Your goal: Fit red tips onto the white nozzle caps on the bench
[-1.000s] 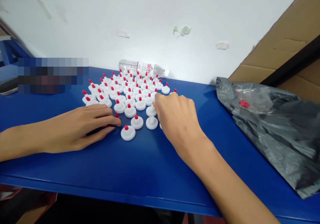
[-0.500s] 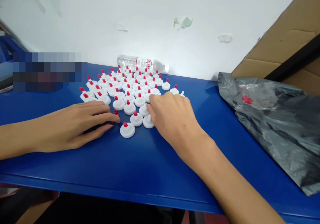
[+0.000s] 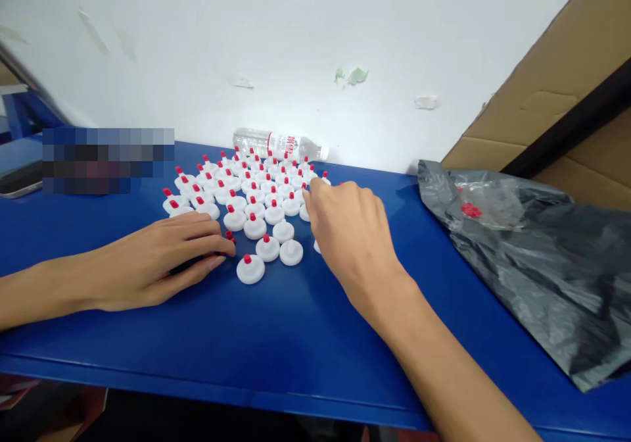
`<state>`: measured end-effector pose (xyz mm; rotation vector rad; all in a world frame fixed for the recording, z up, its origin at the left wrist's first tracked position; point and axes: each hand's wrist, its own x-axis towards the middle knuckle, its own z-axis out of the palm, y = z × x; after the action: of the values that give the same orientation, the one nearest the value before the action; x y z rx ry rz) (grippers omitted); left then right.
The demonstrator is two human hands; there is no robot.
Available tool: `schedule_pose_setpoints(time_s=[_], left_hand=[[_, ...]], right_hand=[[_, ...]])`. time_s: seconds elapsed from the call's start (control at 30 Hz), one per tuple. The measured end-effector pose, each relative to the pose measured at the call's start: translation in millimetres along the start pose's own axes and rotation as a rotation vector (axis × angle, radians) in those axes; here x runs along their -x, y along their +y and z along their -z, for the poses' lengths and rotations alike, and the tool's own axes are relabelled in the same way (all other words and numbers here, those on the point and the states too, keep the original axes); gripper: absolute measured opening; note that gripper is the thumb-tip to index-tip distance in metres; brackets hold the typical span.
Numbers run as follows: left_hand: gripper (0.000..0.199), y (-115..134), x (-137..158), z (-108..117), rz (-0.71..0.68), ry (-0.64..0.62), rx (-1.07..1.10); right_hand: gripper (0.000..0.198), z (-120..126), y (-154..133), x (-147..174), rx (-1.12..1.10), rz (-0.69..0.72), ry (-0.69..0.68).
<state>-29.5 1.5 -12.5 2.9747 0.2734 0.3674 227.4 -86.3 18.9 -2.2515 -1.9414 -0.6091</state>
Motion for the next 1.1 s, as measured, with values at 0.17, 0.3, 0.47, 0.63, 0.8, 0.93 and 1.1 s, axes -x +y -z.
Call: schedule_pose_setpoints(time_s=[0.17,0.3,0.47,0.63,0.8,0.93,1.1], left_hand=[[0.025,1.9,-0.3,1.2,-0.006,0.028,0.01],[0.023,1.0,-0.6,-0.6,0.007,0.039,0.011],[0.022,0.7,0.2,-1.2,0.014,0.047,0.047],[0.023,2.1,1.1,-1.3,0.018,0.057,0.059],[0.023,1.9,0.9,-2.0,0.017,0.072,0.066],[0.023,2.4,1.1,-1.4,0.023,0.093,0.07],[0.031,8.9,3.6,3.3,0.002,0.134,0.055]], right_hand=[[0.042,10.0,0.7,1.1,-0.054,-0.003,0.25],[0.041,8.2,-0.8,2.0,-0.076,0.022,0.295],[0.041,5.4,0.3,1.0,-0.104,0.063,0.265],[0.042,5.5,2.2,0.5,-0.056,0.059,0.281],[0.041,3.1,3.6,-1.2,-0.023,0.112,0.181],[0.039,1.8,3.0,-2.0,0.049,0.134,0.091],[0.04,0.4,-0.2,-1.8,0.112,0.146,-0.011]])
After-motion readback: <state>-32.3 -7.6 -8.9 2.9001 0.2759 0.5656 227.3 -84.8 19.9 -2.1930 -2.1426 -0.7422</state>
